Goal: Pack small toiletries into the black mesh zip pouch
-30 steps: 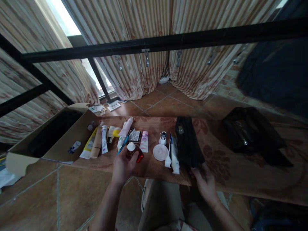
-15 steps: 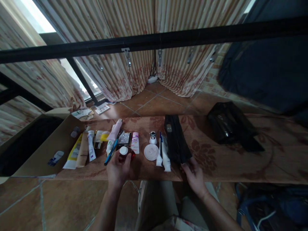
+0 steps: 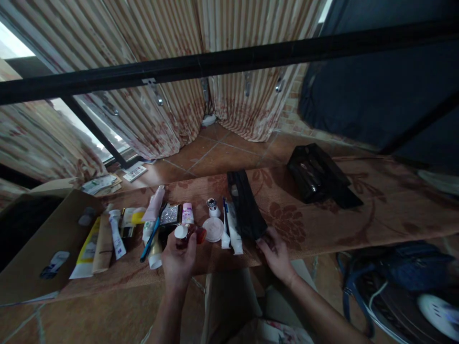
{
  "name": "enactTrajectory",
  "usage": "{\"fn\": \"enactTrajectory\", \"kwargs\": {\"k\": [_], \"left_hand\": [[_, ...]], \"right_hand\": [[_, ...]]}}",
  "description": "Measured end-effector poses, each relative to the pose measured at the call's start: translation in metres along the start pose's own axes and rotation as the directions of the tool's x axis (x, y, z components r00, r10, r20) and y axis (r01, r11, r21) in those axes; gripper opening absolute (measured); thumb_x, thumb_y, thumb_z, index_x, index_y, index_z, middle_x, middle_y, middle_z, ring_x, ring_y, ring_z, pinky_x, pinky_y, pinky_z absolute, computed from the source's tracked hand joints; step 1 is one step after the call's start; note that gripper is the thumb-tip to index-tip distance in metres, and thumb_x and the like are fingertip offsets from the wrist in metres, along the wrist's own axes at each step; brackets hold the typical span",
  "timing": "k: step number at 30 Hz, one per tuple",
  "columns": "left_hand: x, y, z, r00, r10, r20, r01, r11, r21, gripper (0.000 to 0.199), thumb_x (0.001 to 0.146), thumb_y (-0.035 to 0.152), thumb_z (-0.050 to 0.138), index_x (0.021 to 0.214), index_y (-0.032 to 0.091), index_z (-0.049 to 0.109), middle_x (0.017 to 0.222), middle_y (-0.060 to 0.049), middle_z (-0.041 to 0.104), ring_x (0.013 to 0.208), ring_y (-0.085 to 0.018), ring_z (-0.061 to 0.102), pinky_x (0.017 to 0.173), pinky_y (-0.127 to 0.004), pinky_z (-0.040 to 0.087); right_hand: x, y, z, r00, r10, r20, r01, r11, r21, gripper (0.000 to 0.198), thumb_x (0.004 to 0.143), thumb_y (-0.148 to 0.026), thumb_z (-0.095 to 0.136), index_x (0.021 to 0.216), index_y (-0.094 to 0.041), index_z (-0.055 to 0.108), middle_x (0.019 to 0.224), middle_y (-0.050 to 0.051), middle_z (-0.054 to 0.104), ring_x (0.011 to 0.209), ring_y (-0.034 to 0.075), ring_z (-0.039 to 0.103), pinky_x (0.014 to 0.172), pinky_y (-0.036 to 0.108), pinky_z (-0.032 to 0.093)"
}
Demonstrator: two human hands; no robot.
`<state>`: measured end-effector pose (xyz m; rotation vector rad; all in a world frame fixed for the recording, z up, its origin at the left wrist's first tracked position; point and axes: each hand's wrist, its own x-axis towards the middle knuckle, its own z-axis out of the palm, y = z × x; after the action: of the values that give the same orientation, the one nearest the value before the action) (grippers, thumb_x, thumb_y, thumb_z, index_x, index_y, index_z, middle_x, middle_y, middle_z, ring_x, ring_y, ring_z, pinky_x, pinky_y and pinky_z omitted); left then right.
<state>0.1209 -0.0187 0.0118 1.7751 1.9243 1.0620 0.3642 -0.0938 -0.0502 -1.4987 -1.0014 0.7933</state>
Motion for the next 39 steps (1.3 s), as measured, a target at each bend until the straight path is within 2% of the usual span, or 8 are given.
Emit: {"fn": "enactTrajectory", "kwargs": {"k": [9,12,16,20,23,27,32,39], "left_hand": [[0.002,-0.001,0.0,0.998,-0.043,-0.035,0.044,0.998,0.035,0.036,0.076,0.045,0.059,0.098,0.017,0.061,0.072,-0.002,0.065,0.062,-0.017,0.061,0.06,-0.026,0.048],[0.004,-0.006,-0.002,0.995,-0.093,-0.046,0.095,0.994,0.051,0.035,0.075,0.046,0.061,0.095,0.018,0.061,0.071,-0.002,0.064,0.064,-0.017,0.061,0.061,-0.027,0.048],[0.003,-0.009,-0.002,0.993,-0.108,-0.048,0.109,0.994,0.023,0.036,0.072,0.044,0.064,0.097,0.018,0.062,0.074,-0.002,0.065,0.063,-0.017,0.061,0.06,-0.027,0.049],[-0.001,-0.01,0.0,0.999,-0.051,0.013,0.052,0.999,-0.018,0.039,0.073,0.044,0.062,0.101,0.017,0.061,0.082,-0.005,0.067,0.066,-0.017,0.062,0.062,-0.028,0.05],[-0.004,-0.014,0.001,0.993,-0.055,0.103,0.057,0.998,-0.017,0.045,0.073,0.045,0.062,0.107,0.017,0.059,0.087,-0.005,0.067,0.069,-0.018,0.063,0.064,-0.029,0.051],[-0.008,-0.024,0.002,0.97,-0.081,0.227,0.057,0.992,0.11,0.046,0.072,0.043,0.062,0.109,0.016,0.057,0.089,-0.006,0.065,0.073,-0.021,0.063,0.064,-0.032,0.05],[-0.009,-0.034,0.006,0.971,-0.035,0.239,-0.025,0.97,0.242,0.034,0.075,0.041,0.057,0.098,0.016,0.056,0.095,-0.01,0.06,0.087,-0.026,0.061,0.071,-0.035,0.049],[-0.014,-0.034,0.007,0.946,0.039,0.321,-0.117,0.967,0.227,0.026,0.077,0.039,0.057,0.09,0.016,0.056,0.09,-0.009,0.061,0.084,-0.024,0.061,0.073,-0.034,0.048]], "right_hand": [[0.001,-0.004,-0.001,1.0,0.009,0.015,-0.009,1.0,-0.003,0.032,0.081,-0.043,0.057,0.102,-0.02,0.06,0.072,0.001,0.058,0.064,0.015,0.054,0.058,0.026,0.045],[0.001,-0.004,-0.001,1.0,0.009,0.015,-0.009,1.0,-0.016,0.032,0.08,-0.044,0.057,0.101,-0.02,0.06,0.071,0.001,0.058,0.064,0.015,0.054,0.058,0.026,0.045],[0.001,-0.002,-0.001,1.0,0.003,0.003,-0.003,1.0,-0.019,0.033,0.08,-0.044,0.058,0.101,-0.019,0.061,0.072,0.001,0.059,0.068,0.016,0.055,0.06,0.025,0.045],[0.001,0.001,-0.001,1.0,0.0,-0.002,0.0,1.0,-0.006,0.035,0.08,-0.045,0.059,0.102,-0.019,0.06,0.076,0.002,0.06,0.069,0.016,0.055,0.06,0.025,0.045],[0.0,0.002,-0.001,1.0,0.001,-0.003,-0.001,1.0,0.01,0.036,0.08,-0.045,0.059,0.103,-0.018,0.06,0.078,0.003,0.061,0.069,0.016,0.055,0.06,0.025,0.045],[0.0,0.005,-0.002,1.0,0.009,0.019,-0.01,1.0,0.021,0.037,0.08,-0.045,0.059,0.106,-0.019,0.059,0.08,0.003,0.061,0.07,0.016,0.056,0.062,0.026,0.046],[0.001,0.007,-0.002,1.0,-0.004,0.016,0.004,1.0,0.019,0.038,0.08,-0.045,0.059,0.108,-0.019,0.059,0.078,0.003,0.062,0.07,0.017,0.057,0.06,0.027,0.046],[0.0,0.005,-0.001,0.999,0.018,0.034,-0.019,0.999,0.041,0.037,0.081,-0.043,0.058,0.109,-0.018,0.057,0.077,0.002,0.059,0.065,0.015,0.055,0.056,0.025,0.045]]}}
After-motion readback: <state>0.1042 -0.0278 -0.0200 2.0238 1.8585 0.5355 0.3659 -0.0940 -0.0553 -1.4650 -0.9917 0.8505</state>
